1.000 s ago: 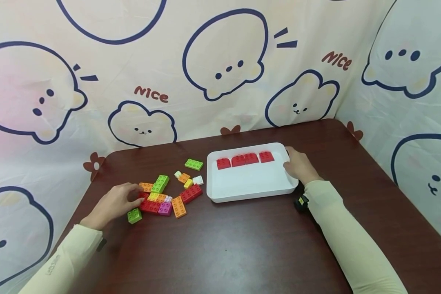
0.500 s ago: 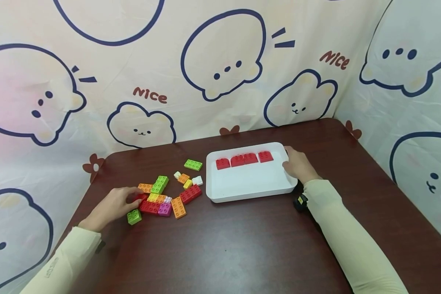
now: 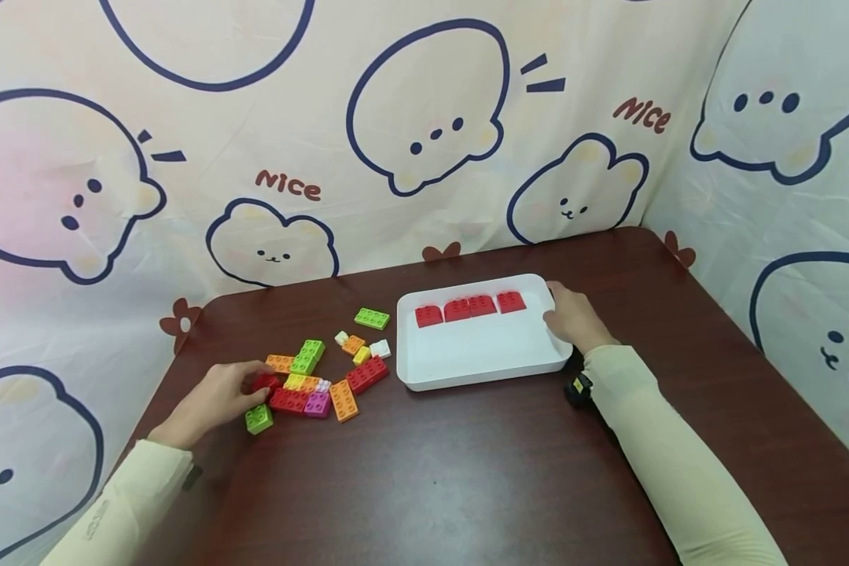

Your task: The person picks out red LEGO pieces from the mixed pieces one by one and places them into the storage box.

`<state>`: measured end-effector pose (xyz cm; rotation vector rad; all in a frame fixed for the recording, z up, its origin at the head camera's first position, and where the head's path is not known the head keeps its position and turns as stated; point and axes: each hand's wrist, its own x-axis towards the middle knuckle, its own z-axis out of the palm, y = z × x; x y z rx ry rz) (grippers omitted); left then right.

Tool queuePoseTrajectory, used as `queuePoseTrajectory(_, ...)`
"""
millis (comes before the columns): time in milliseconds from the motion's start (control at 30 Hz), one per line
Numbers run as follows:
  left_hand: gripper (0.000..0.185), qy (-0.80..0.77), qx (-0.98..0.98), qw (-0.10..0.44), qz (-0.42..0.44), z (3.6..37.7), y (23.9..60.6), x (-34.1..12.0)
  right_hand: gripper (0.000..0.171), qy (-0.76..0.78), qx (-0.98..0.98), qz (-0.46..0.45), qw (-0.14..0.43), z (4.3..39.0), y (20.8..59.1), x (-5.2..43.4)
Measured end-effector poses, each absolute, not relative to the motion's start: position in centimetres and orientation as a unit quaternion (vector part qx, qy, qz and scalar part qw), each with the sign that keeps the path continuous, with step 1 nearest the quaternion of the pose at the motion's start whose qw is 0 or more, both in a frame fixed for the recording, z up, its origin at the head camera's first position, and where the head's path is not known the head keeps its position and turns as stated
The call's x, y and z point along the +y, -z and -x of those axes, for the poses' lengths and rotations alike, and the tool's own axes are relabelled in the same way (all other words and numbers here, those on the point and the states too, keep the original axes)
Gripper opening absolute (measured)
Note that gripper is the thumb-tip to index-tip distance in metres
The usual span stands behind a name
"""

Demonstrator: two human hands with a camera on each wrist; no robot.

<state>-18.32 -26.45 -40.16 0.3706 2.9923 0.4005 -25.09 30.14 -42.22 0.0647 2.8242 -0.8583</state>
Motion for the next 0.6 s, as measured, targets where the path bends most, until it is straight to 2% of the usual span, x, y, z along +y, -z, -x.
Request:
queuePoseTrajectory(300, 0.039, -0.141, 0.977, -0.013, -0.156, 17.9, 39.3, -25.4, 0.065, 0.286, 0.953, -0.021, 0.097, 25.2, 42.2, 30.2)
queuePoseTrajectory(600, 0.043, -0.164, 0.972, -0.032, -0.167, 18.0, 38.3, -23.4, 0.066, 0.287, 0.953, -0.022, 0.098, 25.1, 42.1, 30.1)
